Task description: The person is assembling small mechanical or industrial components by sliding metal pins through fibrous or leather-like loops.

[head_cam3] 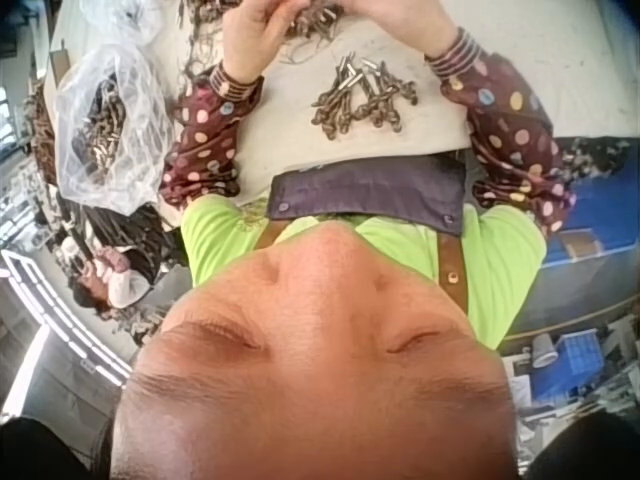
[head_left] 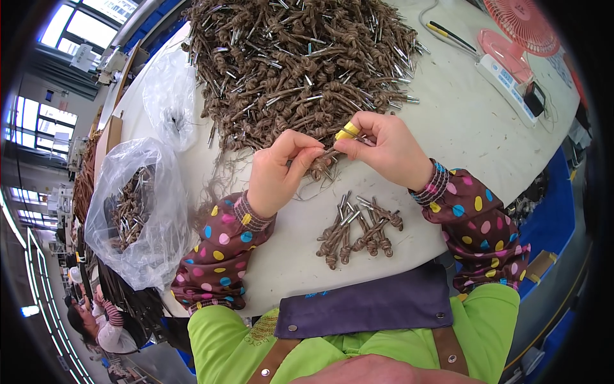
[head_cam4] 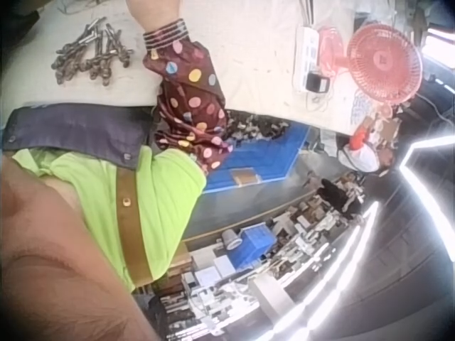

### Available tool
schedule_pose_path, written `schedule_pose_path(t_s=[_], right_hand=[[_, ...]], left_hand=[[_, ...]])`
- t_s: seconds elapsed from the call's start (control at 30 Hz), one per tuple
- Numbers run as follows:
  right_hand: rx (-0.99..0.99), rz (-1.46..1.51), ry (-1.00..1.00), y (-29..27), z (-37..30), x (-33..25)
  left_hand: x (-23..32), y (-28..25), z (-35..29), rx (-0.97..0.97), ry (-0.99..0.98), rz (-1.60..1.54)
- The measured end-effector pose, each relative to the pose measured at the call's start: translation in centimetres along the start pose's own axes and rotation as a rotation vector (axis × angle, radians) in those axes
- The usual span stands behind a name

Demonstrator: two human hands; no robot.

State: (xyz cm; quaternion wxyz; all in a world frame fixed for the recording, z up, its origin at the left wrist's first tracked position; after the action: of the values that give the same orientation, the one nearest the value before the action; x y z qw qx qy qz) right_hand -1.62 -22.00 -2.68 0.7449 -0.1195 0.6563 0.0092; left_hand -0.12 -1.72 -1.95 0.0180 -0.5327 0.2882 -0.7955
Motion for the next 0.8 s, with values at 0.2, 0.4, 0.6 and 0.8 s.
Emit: schedule_pose_path(t_s=[0.2,0.4,0.6,0.8], right_hand=[[0.069,-0.367,-0.214,0.1,-0.3,-0.4],[0.193,-0.528,-0.33,-0.3,-0.2,-0.3],[0.119,0.075,-0.159,-1.5,0.8,0.2],[-0.012,-0.061,-0.159,-2.0,0.4,-1.1]], left_hand=[[0.3,-0.2,0.6,0.104,0.291,0.234],[2.8,-0.5,0.4,-0.023,0.537,0.21],[3.1,-1.2,0.1,-0.259,0.305,0.169],[0.1,-3.7,1.5,0.101,0.042,0.132]])
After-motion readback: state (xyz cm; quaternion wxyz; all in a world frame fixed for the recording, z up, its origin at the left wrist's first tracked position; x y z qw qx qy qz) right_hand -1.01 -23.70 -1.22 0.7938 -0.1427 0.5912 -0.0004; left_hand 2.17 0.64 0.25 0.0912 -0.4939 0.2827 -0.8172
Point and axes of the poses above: each hand's wrist, its own z-axis towards the middle knuckle, its own y-axis out of the palm, x = y × z, the point moved 1 cm from there along z, towards the middle knuckle, and after that the axes turned 1 degree about -z, right-handed, at the moved point
